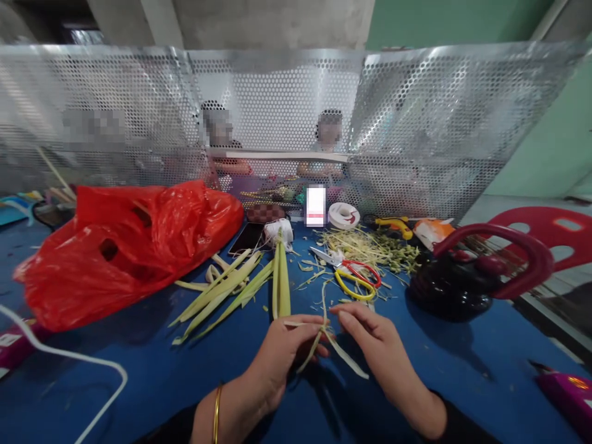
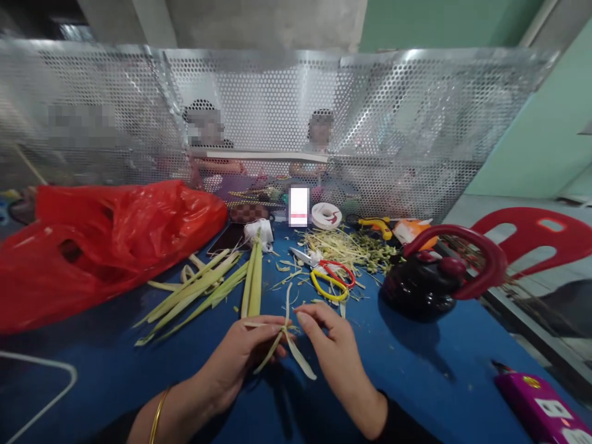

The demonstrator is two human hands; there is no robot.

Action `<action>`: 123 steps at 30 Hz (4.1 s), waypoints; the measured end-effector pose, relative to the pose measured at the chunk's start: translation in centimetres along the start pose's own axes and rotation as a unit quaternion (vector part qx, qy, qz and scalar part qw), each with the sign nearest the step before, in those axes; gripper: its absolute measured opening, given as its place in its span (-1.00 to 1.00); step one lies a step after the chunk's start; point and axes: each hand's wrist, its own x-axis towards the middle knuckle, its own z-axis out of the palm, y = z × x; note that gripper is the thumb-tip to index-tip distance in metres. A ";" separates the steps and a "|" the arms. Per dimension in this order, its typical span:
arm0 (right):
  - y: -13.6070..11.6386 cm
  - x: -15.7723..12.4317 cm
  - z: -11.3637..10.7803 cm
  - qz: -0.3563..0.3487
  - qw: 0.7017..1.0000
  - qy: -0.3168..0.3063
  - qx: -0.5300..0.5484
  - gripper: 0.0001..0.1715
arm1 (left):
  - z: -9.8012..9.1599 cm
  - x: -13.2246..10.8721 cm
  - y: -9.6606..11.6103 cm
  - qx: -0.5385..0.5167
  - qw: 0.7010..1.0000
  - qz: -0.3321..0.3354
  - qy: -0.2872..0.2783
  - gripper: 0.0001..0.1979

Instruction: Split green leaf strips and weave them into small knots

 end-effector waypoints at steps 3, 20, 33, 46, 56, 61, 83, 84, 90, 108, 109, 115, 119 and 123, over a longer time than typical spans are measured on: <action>-0.2 -0.2 0.3 0.032 0.998 -0.048 0.033 -0.80 | 0.2 -0.1 -0.4 0.030 0.999 0.003 -0.029 -0.74; -0.1 -0.4 0.2 -0.003 1.000 -0.020 0.005 -0.73 | 0.6 -0.3 -0.4 0.044 0.997 -0.004 -0.061 -0.73; -0.2 -0.5 -0.5 -0.056 0.995 -0.012 -0.084 -0.84 | -0.2 -0.1 0.2 -0.059 0.997 0.002 -0.042 -0.39; -0.1 -0.9 -0.3 -0.149 0.975 -0.062 -0.152 -0.78 | 0.3 0.1 -0.3 -0.028 0.999 0.024 0.008 -0.73; 0.1 -1.0 -0.4 -0.163 0.973 -0.046 -0.157 -0.79 | 0.1 0.3 -0.2 -0.015 1.000 0.014 0.000 -0.77; 0.7 -0.5 -0.7 -0.133 0.981 0.004 -0.143 -0.83 | -0.4 0.2 0.2 -0.046 0.994 -0.030 -0.095 -0.45; 0.0 -0.8 -0.4 -0.171 0.975 -0.057 -0.128 -0.82 | 0.0 0.0 -0.2 0.024 0.999 -0.019 -0.038 -0.79; 0.0 -0.8 -0.3 -0.174 0.974 -0.055 -0.131 -0.82 | 0.0 0.0 -0.2 0.030 0.999 -0.016 -0.033 -0.80; -0.2 -1.1 -0.2 -0.187 0.969 -0.027 -0.158 -0.79 | 0.1 0.2 0.0 0.037 0.999 0.007 0.009 -0.83; -0.8 -0.9 -0.1 -0.126 0.980 -0.127 -0.082 -0.94 | 0.4 -0.4 -1.9 0.218 0.967 0.007 -0.132 -0.83; -1.0 -1.0 0.0 -0.131 0.981 -0.123 -0.074 -0.91 | 0.4 -0.3 -2.0 0.224 0.966 0.007 -0.133 -0.83; -1.6 -1.8 0.0 -0.296 0.933 -0.087 -0.184 -0.87 | 0.4 0.0 -1.2 0.177 0.982 -0.012 -0.065 -0.79; -1.9 -1.9 0.2 -0.400 0.866 -0.085 -0.287 -0.79 | 0.2 0.2 -0.8 0.095 0.994 -0.005 -0.050 -0.68; -2.0 -2.0 0.3 -0.405 0.855 -0.071 -0.316 -0.75 | 0.1 0.2 -0.8 0.041 0.998 -0.026 -0.049 -0.59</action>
